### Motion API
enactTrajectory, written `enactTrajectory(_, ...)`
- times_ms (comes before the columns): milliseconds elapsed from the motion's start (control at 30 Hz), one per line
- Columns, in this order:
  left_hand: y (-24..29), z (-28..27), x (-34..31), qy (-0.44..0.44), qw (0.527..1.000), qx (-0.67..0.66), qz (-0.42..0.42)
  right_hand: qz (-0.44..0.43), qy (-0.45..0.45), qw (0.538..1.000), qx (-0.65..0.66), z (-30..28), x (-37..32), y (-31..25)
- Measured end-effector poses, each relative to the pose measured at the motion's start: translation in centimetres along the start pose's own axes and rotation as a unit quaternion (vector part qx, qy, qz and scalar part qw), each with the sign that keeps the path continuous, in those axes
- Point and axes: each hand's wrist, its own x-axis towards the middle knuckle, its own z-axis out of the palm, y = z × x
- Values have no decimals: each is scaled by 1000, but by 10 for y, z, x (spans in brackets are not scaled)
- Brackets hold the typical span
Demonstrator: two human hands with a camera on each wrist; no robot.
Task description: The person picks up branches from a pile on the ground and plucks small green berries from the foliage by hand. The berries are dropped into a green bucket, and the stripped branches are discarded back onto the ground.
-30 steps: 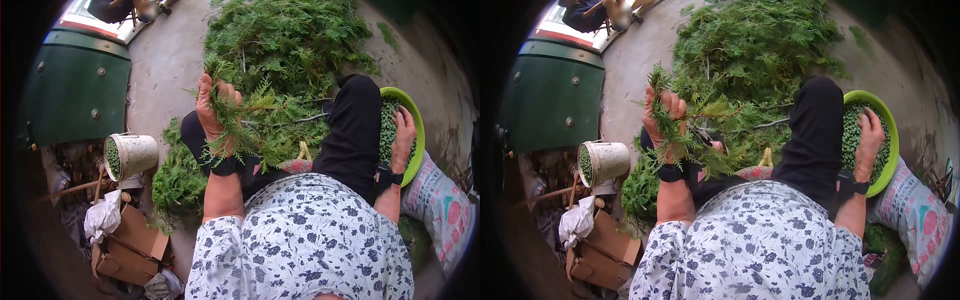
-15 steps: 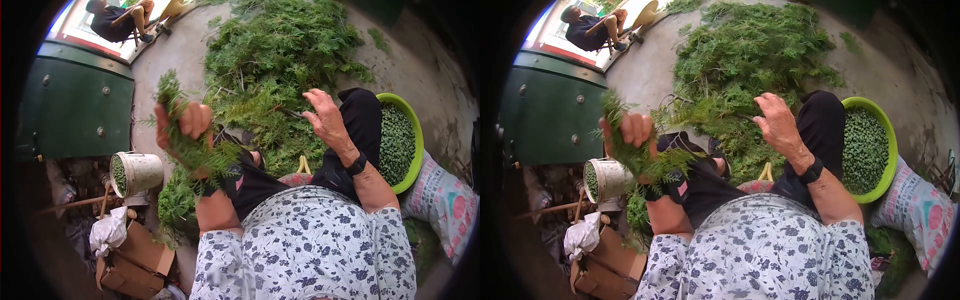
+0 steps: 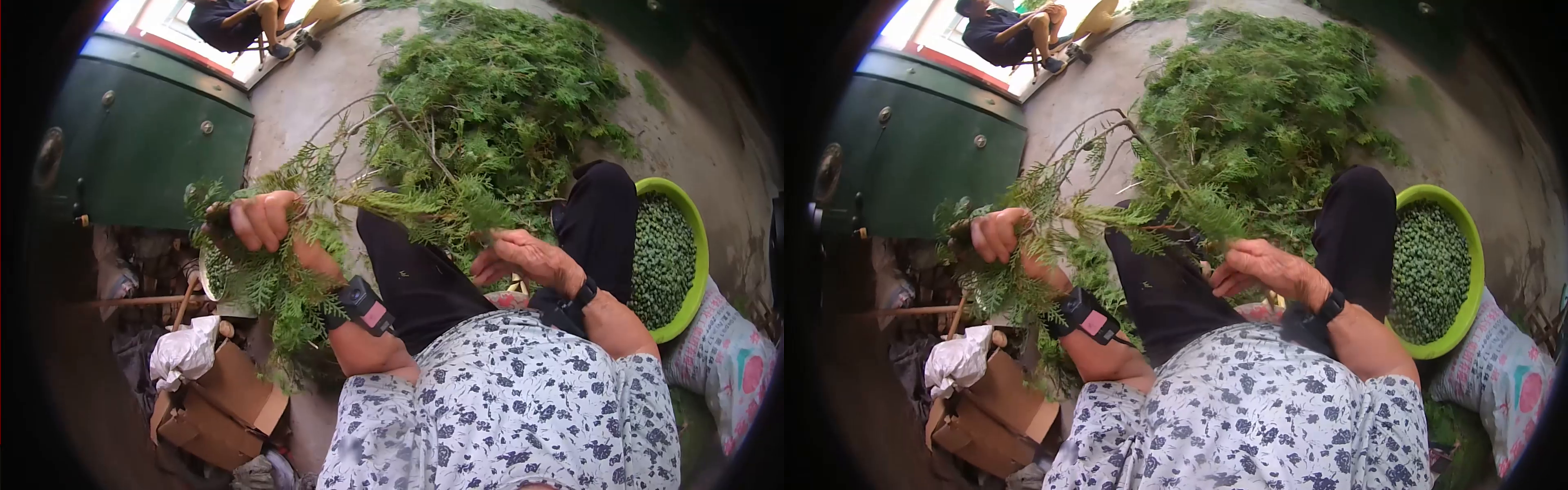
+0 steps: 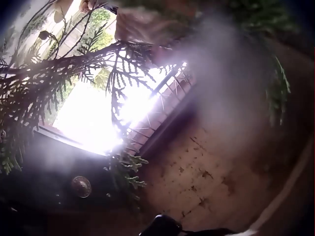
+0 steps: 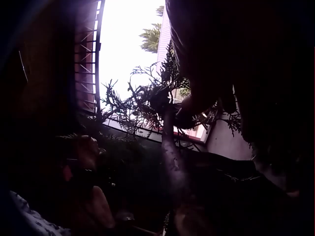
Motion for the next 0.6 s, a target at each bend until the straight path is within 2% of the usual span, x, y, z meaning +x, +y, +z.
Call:
enactTrajectory(133, 12, -7, 5, -72, 992, 98, -34, -3, 73, 997, 41, 17, 1, -7)
enactTrajectory(167, 18, -13, 5, -127, 977, 164, -45, -21, 84, 996, 29, 14, 5, -3)
enactTrajectory(233, 13, 2, 0, 33, 960, 279, -8, -68, 140, 988, -17, 12, 9, 4)
enactTrajectory(267, 11, 7, -1, 114, 937, 331, 9, -71, 152, 985, -33, 12, 9, 4)
enactTrajectory(300, 12, 3, 2, 48, 926, 373, -37, -75, 166, 982, -49, 12, 9, 3)
enactTrajectory(333, 9, -1, 0, 89, 852, 515, 8, -77, 182, 978, -65, 11, 7, 2)
enactTrajectory(367, 4, -3, -4, 129, 754, 642, 53, -85, 213, 971, -74, 8, 8, 5)
enactTrajectory(400, -3, -1, -6, 166, 633, 750, 96, -94, 236, 964, -79, 2, 9, 8)
enactTrajectory(433, -3, -4, -7, 135, 572, 801, 113, -102, 259, 957, -84, -5, 9, 11)
enactTrajectory(467, -7, -4, -7, 82, 413, 888, 184, -110, 280, 949, -89, -10, 9, 14)
enactTrajectory(533, -24, 5, -11, -30, 53, 951, 304, -143, 300, 937, -103, -17, 10, 17)
enactTrajectory(600, -44, 13, -21, -96, 169, 937, 290, -158, 315, 931, -96, -23, 11, 22)
